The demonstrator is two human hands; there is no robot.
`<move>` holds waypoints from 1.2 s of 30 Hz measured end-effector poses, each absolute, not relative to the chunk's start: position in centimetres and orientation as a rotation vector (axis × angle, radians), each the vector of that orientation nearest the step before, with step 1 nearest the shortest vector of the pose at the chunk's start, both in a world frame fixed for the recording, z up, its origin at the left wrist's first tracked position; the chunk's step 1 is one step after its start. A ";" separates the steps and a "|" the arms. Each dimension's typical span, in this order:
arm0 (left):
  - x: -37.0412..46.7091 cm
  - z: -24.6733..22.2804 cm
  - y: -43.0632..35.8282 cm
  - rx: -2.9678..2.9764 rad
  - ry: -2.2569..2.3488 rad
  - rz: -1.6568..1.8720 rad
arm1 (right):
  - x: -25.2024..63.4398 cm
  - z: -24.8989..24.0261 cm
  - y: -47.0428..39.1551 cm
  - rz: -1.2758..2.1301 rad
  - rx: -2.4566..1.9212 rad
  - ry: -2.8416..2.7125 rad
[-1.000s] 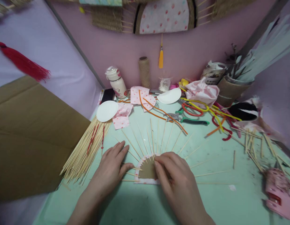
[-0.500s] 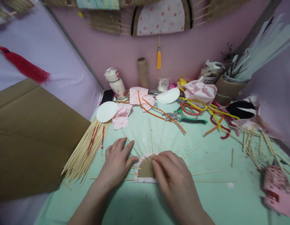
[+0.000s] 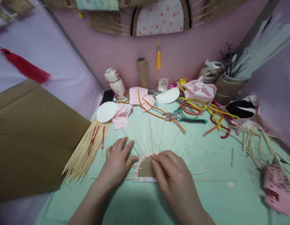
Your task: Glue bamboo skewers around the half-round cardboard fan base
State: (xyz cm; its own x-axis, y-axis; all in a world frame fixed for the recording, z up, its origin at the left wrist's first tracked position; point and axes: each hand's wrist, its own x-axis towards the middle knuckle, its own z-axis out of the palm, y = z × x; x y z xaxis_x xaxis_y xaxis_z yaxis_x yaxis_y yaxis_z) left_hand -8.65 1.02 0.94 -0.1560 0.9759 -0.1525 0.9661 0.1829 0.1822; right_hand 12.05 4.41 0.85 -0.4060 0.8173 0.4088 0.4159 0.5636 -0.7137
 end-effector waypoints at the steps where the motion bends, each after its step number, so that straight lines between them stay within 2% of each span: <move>1: -8.7 0.9 1.0 1.864 2.222 0.060 | 12.1 0.8 4.4 0.664 -0.985 -2.030; 36: -9.5 1.4 0.3 1.886 2.285 0.108 | 12.1 0.8 4.2 0.719 -1.002 -1.988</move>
State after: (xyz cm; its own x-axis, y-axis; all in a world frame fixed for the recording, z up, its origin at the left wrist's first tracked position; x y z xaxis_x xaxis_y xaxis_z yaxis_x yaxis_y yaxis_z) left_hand -9.47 0.26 1.39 -0.1812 0.9793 -0.0899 0.9665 0.1942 0.1675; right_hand 12.09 4.19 0.80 -0.3840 0.8381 0.3875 0.3960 0.5286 -0.7508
